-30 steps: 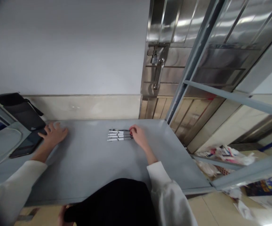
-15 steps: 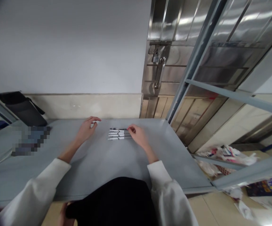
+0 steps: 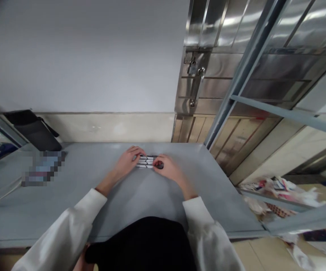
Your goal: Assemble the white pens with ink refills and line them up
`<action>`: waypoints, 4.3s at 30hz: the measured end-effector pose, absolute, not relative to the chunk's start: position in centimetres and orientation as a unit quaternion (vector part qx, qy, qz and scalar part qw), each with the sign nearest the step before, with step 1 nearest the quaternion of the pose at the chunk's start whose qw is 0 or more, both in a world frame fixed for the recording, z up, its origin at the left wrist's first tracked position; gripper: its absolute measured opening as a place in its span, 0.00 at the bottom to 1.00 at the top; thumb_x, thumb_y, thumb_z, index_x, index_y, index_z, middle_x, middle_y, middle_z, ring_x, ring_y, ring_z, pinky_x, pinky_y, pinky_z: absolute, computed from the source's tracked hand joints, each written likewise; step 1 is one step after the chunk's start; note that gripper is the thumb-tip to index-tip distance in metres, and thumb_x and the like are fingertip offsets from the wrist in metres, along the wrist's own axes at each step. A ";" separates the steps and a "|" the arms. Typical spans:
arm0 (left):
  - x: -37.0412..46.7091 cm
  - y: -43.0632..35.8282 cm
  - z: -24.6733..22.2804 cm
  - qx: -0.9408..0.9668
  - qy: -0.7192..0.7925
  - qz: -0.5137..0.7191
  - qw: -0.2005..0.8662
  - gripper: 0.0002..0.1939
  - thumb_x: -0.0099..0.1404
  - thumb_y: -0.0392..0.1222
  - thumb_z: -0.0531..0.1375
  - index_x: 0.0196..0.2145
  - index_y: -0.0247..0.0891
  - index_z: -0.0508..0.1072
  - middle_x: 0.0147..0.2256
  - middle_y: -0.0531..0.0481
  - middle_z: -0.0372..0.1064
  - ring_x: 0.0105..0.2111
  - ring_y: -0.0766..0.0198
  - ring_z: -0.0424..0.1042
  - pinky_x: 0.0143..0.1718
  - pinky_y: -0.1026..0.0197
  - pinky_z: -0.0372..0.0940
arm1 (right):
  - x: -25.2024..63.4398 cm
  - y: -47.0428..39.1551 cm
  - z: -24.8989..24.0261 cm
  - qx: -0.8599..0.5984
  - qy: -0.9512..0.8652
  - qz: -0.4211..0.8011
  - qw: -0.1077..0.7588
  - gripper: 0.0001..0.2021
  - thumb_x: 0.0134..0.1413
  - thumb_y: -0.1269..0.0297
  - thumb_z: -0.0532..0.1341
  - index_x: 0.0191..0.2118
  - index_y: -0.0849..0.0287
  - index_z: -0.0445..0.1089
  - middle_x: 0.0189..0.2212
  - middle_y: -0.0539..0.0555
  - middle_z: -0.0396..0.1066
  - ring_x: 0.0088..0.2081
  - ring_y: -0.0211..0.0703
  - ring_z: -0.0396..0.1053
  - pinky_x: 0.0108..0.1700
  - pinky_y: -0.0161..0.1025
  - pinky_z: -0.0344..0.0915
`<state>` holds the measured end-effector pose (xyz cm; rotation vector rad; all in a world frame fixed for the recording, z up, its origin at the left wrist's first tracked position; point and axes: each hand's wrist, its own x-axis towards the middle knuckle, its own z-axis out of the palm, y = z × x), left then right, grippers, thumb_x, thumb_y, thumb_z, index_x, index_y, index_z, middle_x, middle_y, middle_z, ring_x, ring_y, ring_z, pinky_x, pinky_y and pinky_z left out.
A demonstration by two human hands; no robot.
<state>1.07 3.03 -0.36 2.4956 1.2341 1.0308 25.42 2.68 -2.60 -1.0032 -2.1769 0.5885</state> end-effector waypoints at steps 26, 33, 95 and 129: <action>2.5 1.0 -0.5 0.875 0.431 0.217 -0.033 0.14 0.82 0.43 0.50 0.50 0.40 0.74 0.47 0.45 0.79 0.50 0.50 0.73 0.54 0.47 0.61 | 24.7 2.3 -2.7 -0.432 -0.815 0.193 0.335 0.16 0.78 0.59 0.48 0.41 0.53 0.70 0.40 0.56 0.76 0.43 0.50 0.73 0.48 0.44 0.66; 3.5 0.7 -0.7 0.864 0.454 0.213 -0.045 0.13 0.78 0.33 0.50 0.46 0.42 0.74 0.42 0.45 0.80 0.47 0.50 0.75 0.50 0.47 0.61 | 24.1 2.3 -3.0 -0.454 -0.830 0.094 0.309 0.15 0.72 0.74 0.48 0.38 0.55 0.68 0.36 0.58 0.75 0.41 0.53 0.70 0.47 0.46 0.64; 2.6 1.8 -1.5 0.855 0.431 0.268 0.102 0.17 0.82 0.46 0.49 0.50 0.41 0.77 0.47 0.46 0.80 0.49 0.52 0.75 0.55 0.49 0.66 | 24.7 2.2 -2.5 -0.437 -0.694 0.339 0.462 0.07 0.64 0.57 0.65 0.40 0.53 0.81 0.39 0.53 0.82 0.44 0.48 0.78 0.51 0.46 0.71; 2.7 1.5 -1.2 0.845 0.443 0.277 0.110 0.18 0.82 0.45 0.47 0.50 0.42 0.77 0.44 0.47 0.80 0.48 0.53 0.76 0.54 0.49 0.66 | 24.5 2.1 -2.3 -0.445 -0.670 0.356 0.477 0.08 0.60 0.56 0.67 0.40 0.53 0.78 0.41 0.53 0.81 0.44 0.47 0.78 0.51 0.46 0.73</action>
